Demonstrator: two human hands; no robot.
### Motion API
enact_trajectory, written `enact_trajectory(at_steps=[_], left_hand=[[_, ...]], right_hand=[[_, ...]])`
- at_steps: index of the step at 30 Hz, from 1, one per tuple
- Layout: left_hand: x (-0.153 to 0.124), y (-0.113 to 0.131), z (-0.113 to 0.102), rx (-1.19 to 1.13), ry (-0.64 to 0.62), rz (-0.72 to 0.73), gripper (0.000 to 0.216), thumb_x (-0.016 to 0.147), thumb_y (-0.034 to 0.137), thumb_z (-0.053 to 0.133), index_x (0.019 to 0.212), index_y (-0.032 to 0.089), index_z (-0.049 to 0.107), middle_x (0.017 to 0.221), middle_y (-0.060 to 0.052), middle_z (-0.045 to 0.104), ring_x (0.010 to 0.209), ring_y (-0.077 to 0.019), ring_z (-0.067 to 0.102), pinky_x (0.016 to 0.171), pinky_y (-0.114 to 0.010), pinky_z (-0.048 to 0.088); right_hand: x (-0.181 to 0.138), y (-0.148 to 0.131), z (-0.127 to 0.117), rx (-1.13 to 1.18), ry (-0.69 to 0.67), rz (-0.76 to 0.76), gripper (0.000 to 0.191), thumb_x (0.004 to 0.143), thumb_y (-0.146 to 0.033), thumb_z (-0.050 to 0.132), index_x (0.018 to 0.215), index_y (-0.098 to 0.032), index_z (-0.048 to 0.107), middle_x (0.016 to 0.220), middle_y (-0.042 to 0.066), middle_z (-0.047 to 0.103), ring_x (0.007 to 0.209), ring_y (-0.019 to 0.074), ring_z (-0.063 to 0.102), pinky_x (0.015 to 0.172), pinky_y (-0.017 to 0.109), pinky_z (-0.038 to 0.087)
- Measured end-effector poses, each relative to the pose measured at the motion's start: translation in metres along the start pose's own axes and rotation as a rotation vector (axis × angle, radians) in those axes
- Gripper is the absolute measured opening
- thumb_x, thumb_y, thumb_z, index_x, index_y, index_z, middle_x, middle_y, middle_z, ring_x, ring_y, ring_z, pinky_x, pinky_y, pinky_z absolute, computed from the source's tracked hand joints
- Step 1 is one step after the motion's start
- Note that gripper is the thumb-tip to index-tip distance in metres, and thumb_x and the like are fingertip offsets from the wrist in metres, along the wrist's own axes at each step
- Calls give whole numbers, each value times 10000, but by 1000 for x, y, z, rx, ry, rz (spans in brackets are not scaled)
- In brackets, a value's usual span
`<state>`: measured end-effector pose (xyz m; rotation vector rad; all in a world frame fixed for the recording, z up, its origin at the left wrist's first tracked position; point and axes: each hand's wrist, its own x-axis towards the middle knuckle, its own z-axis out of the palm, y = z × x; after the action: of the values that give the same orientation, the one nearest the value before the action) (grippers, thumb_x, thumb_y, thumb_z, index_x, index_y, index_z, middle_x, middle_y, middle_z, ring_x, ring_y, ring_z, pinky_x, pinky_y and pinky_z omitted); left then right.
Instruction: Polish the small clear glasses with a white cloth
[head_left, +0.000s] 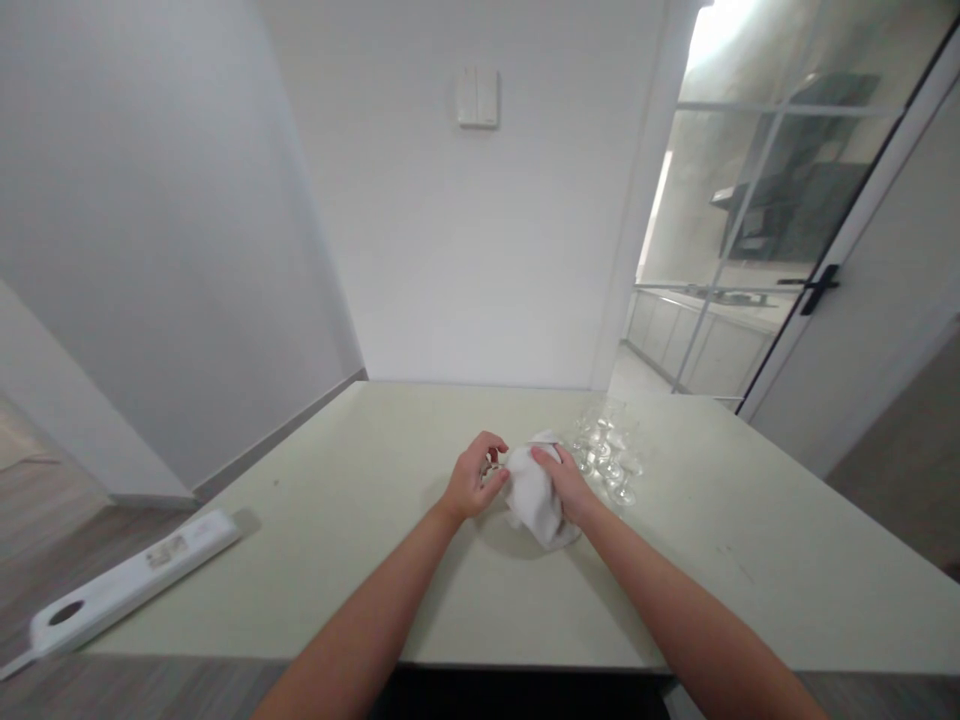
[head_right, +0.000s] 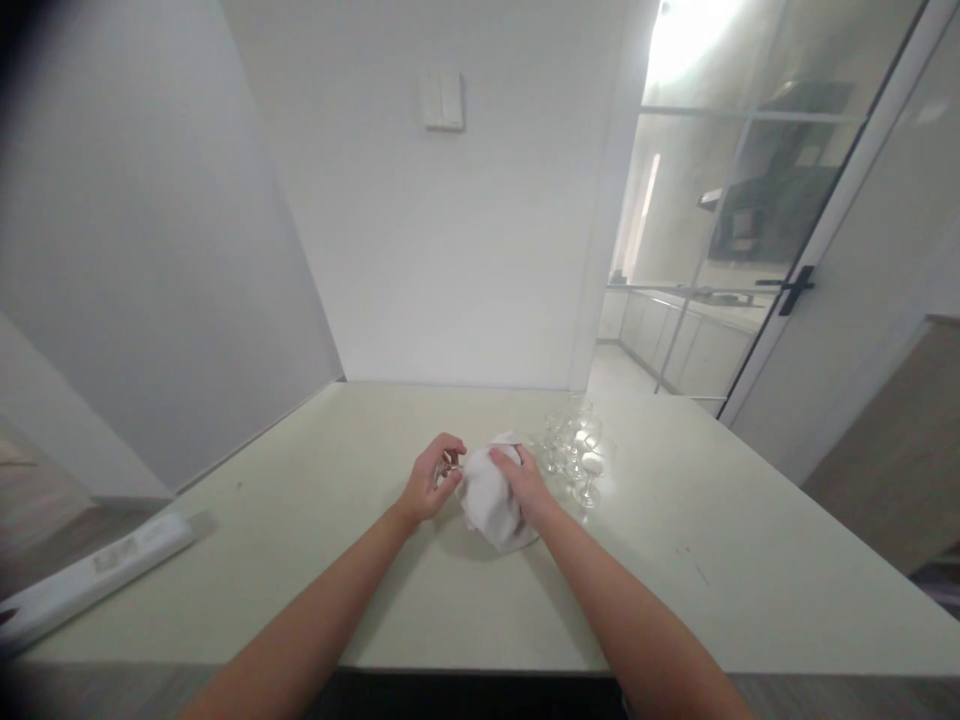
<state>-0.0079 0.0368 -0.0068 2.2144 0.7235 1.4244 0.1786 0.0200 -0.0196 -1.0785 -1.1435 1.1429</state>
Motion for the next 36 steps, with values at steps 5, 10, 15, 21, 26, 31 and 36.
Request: enact_trajectory(at_steps=[5, 10, 15, 21, 26, 31, 36], left_hand=[[3, -3, 4, 41, 86, -146, 378, 933, 440, 348, 679, 192, 478, 671, -18, 474, 659, -147, 455, 647, -286, 378], [10, -17, 5, -351, 80, -740, 383, 852, 494, 390, 620, 195, 451, 529, 28, 395, 446, -95, 315, 433, -228, 220], [6, -27, 6, -530, -40, -964, 345, 784, 496, 435, 616, 195, 447, 481, 60, 342, 344, -58, 206, 376, -207, 102], [10, -28, 8, -660, 134, -902, 344, 795, 486, 429, 617, 193, 396, 527, 47, 410, 350, -38, 192, 383, -203, 104], [11, -25, 4, -567, 157, -820, 377, 810, 488, 423, 584, 187, 420, 499, 46, 397, 362, -46, 208, 396, -206, 128], [10, -19, 3, -360, -11, -708, 377, 827, 461, 407, 577, 183, 459, 460, 42, 387, 392, -71, 299, 414, -209, 215], [9, -17, 4, -331, -26, -622, 398, 844, 492, 392, 608, 181, 471, 490, 43, 396, 420, -75, 327, 432, -208, 246]], right_hand=[[-2, -3, -3, -127, -30, -72, 452, 713, -514, 686, 1035, -214, 587, 964, 39, 658, 858, 206, 613, 795, 338, 492], [-6, -7, -9, -559, -179, -525, 513, 656, -402, 774, 1088, -199, 586, 1107, 83, 592, 1051, 241, 554, 976, 404, 422], [-9, -8, -7, -545, -306, -671, 369, 785, -378, 663, 1101, -198, 606, 1173, 109, 554, 1126, 235, 521, 1014, 377, 398], [-4, 2, -5, -140, -69, -322, 353, 891, -396, 418, 1152, -221, 580, 1177, 63, 624, 1208, 233, 503, 1066, 394, 356], [-1, 7, -4, -135, -142, -150, 372, 719, -338, 600, 1072, -223, 606, 1051, 45, 684, 1036, 239, 598, 959, 388, 449], [1, 7, -7, -228, -396, -302, 333, 633, -284, 692, 952, -195, 659, 910, 46, 700, 875, 222, 633, 857, 357, 490], [1, 11, -12, -227, -262, -267, 358, 573, -362, 745, 894, -227, 664, 899, 57, 699, 922, 256, 627, 899, 402, 481]])
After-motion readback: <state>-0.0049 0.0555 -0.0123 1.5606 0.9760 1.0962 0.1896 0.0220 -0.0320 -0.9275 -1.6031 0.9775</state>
